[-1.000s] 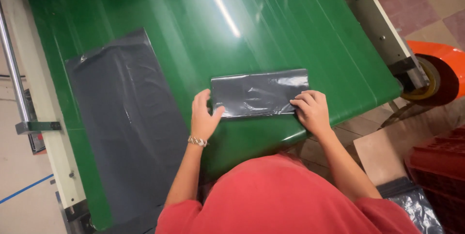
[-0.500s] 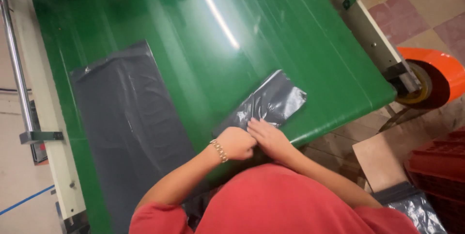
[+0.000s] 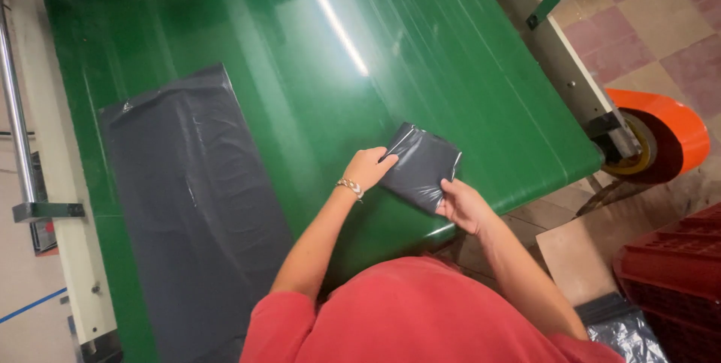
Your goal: Folding plastic bags coming off a conveyor belt and stacking them in a crate.
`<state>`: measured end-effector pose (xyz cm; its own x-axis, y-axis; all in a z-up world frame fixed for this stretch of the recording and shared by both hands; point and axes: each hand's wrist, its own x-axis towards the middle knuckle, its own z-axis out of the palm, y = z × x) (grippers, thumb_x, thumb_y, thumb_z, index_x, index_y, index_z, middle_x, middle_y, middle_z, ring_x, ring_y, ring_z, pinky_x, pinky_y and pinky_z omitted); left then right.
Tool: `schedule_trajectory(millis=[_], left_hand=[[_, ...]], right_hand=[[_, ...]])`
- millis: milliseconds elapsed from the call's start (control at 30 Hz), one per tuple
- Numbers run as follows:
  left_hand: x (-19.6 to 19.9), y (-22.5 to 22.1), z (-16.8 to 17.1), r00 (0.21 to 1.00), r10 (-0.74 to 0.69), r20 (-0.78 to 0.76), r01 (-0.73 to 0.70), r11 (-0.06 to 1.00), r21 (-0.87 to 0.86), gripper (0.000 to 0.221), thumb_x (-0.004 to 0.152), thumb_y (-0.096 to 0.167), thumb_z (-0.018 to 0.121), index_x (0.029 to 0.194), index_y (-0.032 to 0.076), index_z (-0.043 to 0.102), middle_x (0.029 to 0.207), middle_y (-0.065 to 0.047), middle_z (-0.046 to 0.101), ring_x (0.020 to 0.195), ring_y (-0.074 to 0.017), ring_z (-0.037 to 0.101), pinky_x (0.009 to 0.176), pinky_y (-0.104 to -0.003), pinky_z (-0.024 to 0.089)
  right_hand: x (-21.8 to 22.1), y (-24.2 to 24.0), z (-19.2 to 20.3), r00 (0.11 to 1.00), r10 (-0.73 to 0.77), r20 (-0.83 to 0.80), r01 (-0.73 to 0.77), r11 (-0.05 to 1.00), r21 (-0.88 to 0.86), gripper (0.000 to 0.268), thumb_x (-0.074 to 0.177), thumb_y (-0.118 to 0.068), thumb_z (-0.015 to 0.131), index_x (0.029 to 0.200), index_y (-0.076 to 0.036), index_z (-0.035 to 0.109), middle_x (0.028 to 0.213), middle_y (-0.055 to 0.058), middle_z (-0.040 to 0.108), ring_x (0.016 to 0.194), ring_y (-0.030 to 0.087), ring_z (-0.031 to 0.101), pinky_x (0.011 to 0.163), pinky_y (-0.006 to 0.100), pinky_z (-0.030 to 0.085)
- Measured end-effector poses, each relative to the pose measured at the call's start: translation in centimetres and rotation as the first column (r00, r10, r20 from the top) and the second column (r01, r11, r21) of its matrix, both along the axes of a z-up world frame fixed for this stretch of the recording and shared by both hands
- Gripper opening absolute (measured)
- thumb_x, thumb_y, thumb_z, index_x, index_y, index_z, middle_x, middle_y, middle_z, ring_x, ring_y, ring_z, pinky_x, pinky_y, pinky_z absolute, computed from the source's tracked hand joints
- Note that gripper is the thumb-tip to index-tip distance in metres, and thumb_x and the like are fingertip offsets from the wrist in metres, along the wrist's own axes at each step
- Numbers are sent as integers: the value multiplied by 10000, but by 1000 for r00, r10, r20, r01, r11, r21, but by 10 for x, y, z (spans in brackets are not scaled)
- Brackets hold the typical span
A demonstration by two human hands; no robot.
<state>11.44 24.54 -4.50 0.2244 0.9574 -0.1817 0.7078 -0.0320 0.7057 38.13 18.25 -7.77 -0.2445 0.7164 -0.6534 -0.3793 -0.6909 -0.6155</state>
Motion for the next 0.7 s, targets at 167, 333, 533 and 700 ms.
schedule_trajectory(millis=[167, 333, 533, 700], left_hand=[[23, -17, -9, 961, 219, -168, -180, 959, 220, 444, 931, 633, 515, 836, 200, 514, 756, -50, 631, 732, -294, 700, 655, -420, 570], [22, -34, -4, 863, 458, -211, -234, 733, 638, 404, 887, 617, 561, 888, 218, 497, 750, 9, 514, 537, -208, 646, 494, -334, 542], [-44, -144, 23, 864, 421, -276, -121, 706, 698, 623, 915, 715, 372, 1176, 178, 549, 1047, 0, 547, 1034, -200, 577, 712, -344, 542], [-95, -277, 48, 821, 378, -427, -68, 809, 584, 915, 797, 796, 476, 1394, 103, 479, 1404, -120, 514, 1411, -316, 402, 1106, -557, 351]], right_hand=[[19, 12, -18, 991, 80, 107, -79, 997, -17, 128, 1028, -275, 511, 1083, -161, 496, 1012, 102, 697, 808, 297, 747, 726, 504, 615], [14, -12, 46, 896, 46, 441, -171, 953, 249, 482, 1030, -222, 545, 1386, 51, 369, 1007, 250, 571, 709, 371, 685, 579, 538, 610], [-52, -53, 78, 491, -303, 816, -601, 560, 570, 247, 917, -48, 733, 1118, -76, 591, 1045, 132, 662, 850, 333, 667, 693, 393, 561], [-159, -87, 107, 791, 501, 351, -587, 463, 664, 430, 910, 19, 568, 1334, 8, 495, 1280, 175, 576, 1246, 355, 595, 953, 528, 554]])
